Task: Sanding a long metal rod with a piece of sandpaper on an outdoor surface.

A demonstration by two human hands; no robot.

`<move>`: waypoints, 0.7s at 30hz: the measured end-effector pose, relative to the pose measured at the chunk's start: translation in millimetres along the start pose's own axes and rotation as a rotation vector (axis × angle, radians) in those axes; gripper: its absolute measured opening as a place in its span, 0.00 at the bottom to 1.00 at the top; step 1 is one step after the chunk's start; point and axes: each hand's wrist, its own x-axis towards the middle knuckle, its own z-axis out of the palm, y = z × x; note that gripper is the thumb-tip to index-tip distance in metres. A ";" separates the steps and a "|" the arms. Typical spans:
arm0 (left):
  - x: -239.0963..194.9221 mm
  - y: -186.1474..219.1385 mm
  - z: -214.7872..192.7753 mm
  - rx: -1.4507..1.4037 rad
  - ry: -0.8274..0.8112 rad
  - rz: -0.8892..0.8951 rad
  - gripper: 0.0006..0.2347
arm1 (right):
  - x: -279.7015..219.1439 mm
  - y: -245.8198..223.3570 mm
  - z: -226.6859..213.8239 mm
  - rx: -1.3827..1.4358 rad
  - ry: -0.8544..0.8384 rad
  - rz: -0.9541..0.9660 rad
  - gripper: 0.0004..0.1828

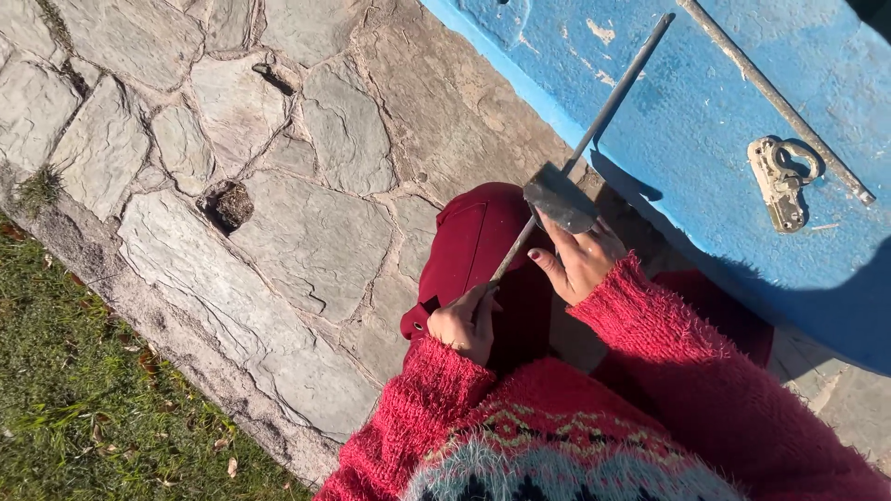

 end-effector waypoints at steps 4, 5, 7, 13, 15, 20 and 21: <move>-8.1 -28.1 8.8 0.003 -0.022 -0.034 0.09 | -1.2 -0.7 11.0 -0.009 0.054 0.058 0.36; -6.5 -36.4 10.6 -0.070 -0.046 -0.008 0.11 | -6.3 -11.5 14.7 -0.002 0.083 -0.031 0.36; -4.9 -54.1 17.0 -0.145 -0.071 0.022 0.14 | -19.2 -29.4 21.5 0.001 0.114 -0.120 0.36; 1.7 -53.2 12.8 -0.650 -0.309 -0.460 0.11 | -34.1 2.5 39.5 0.054 0.071 -0.202 0.30; 4.8 -37.5 3.0 -0.763 -0.342 -0.526 0.12 | -9.6 23.2 30.5 0.144 -0.285 0.521 0.33; 10.3 -41.8 0.8 -0.839 -0.385 -0.551 0.12 | -9.5 -9.1 3.0 0.005 0.128 -0.236 0.33; 8.2 -45.8 1.7 -0.840 -0.393 -0.564 0.12 | -20.1 -12.9 9.0 0.057 0.075 -0.253 0.35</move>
